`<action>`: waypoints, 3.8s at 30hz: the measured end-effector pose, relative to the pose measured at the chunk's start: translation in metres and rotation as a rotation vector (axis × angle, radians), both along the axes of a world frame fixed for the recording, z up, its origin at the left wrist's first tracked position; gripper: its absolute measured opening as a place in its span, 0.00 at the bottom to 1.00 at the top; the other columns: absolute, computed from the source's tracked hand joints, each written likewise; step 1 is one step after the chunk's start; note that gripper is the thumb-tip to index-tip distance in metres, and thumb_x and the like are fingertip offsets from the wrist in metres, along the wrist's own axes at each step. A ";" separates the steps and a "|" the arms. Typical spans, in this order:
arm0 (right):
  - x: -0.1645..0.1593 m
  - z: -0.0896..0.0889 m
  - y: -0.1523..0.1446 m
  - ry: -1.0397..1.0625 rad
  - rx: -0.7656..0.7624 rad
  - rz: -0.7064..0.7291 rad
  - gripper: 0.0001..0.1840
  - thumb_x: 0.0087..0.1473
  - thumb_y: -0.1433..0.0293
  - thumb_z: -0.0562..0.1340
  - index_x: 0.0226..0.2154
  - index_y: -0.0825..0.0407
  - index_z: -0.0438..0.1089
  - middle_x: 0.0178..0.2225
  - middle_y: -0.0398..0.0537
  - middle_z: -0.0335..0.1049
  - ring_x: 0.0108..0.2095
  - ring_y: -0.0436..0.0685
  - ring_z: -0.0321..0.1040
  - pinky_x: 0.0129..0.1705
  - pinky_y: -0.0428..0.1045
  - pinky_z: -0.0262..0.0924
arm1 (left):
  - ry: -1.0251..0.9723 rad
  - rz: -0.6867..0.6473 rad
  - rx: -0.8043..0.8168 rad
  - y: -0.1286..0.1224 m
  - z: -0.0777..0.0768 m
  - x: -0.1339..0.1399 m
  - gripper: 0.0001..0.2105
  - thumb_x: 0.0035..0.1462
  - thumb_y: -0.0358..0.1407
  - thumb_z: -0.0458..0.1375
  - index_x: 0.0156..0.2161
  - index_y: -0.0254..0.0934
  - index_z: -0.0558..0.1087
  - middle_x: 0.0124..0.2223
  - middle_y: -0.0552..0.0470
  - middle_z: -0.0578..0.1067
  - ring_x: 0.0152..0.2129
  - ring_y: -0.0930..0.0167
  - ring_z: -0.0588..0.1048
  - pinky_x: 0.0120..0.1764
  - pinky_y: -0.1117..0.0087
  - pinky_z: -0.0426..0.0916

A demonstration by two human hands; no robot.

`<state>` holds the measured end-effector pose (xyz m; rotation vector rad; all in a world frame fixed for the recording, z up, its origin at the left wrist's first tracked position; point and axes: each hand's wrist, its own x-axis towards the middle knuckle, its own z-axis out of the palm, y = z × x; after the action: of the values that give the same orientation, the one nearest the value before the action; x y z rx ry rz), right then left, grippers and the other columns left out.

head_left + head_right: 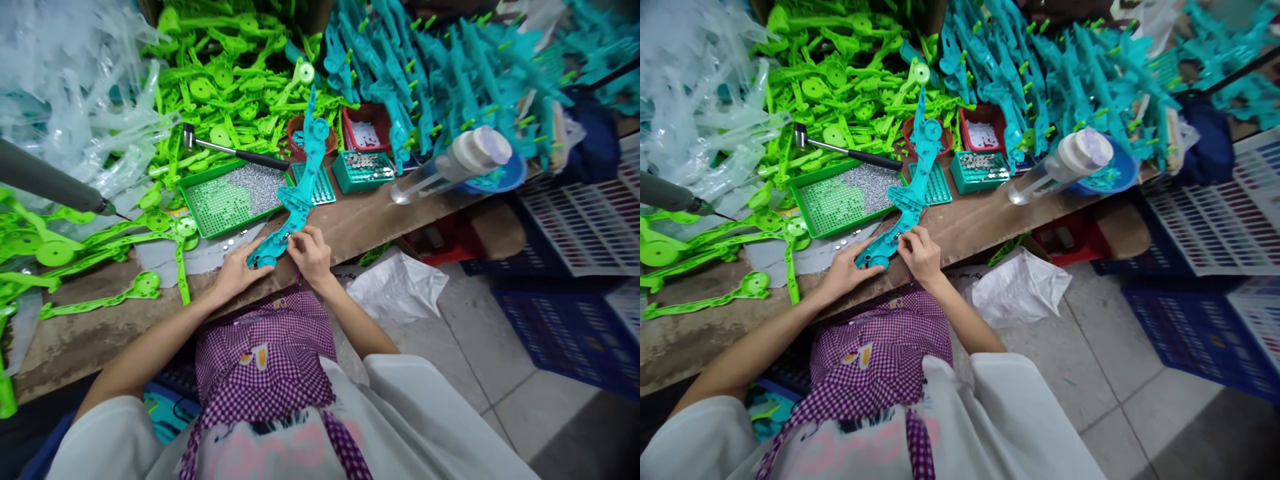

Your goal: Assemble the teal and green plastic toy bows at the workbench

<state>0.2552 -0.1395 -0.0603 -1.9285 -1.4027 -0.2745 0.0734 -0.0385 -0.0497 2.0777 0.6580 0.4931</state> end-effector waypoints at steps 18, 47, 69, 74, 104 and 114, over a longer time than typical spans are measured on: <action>-0.009 0.013 -0.017 -0.010 -0.229 0.181 0.20 0.62 0.74 0.53 0.52 0.48 0.71 0.54 0.53 0.72 0.53 0.60 0.71 0.53 0.57 0.69 | -0.010 0.022 -0.003 -0.003 0.003 0.000 0.30 0.51 0.40 0.66 0.60 0.42 0.67 0.55 0.45 0.75 0.49 0.58 0.76 0.53 0.51 0.72; 0.007 0.102 0.049 0.549 0.568 -0.030 0.18 0.65 0.58 0.50 0.53 0.42 0.66 0.48 0.47 0.63 0.43 0.54 0.72 0.44 0.56 0.69 | 0.053 0.043 0.585 -0.009 -0.007 -0.014 0.27 0.43 0.44 0.70 0.51 0.47 0.73 0.73 0.56 0.34 0.68 0.46 0.42 0.62 0.37 0.42; -0.014 0.055 -0.004 0.582 0.164 -0.010 0.10 0.58 0.62 0.61 0.39 0.48 0.74 0.39 0.48 0.72 0.41 0.55 0.70 0.45 0.54 0.65 | 0.189 0.056 0.616 -0.012 0.000 -0.017 0.32 0.45 0.46 0.69 0.57 0.48 0.70 0.72 0.45 0.44 0.67 0.42 0.40 0.60 0.33 0.30; -0.043 0.059 -0.011 0.424 -0.102 0.249 0.11 0.56 0.59 0.64 0.40 0.45 0.74 0.39 0.46 0.76 0.40 0.56 0.71 0.50 0.57 0.60 | 0.166 0.059 0.647 -0.013 -0.002 -0.018 0.33 0.46 0.47 0.69 0.58 0.48 0.68 0.72 0.43 0.46 0.67 0.45 0.41 0.61 0.35 0.29; -0.004 0.050 -0.069 0.550 -0.389 0.398 0.15 0.60 0.58 0.60 0.29 0.50 0.73 0.27 0.42 0.70 0.29 0.49 0.66 0.33 0.47 0.58 | -0.547 0.393 -0.089 0.014 0.010 -0.014 0.17 0.55 0.44 0.63 0.47 0.41 0.76 0.49 0.48 0.78 0.39 0.68 0.79 0.50 0.59 0.71; -0.005 0.036 -0.074 0.381 -0.558 0.488 0.17 0.62 0.58 0.56 0.31 0.50 0.73 0.29 0.44 0.72 0.32 0.51 0.69 0.36 0.47 0.58 | -0.783 0.619 -0.659 0.031 0.021 -0.005 0.16 0.41 0.44 0.72 0.28 0.36 0.75 0.29 0.56 0.78 0.17 0.81 0.72 0.23 0.80 0.67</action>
<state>0.2497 -0.2131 -0.0248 -1.8294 -1.7315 0.7458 0.0682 -0.0078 -0.0289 0.9146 0.8191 1.1706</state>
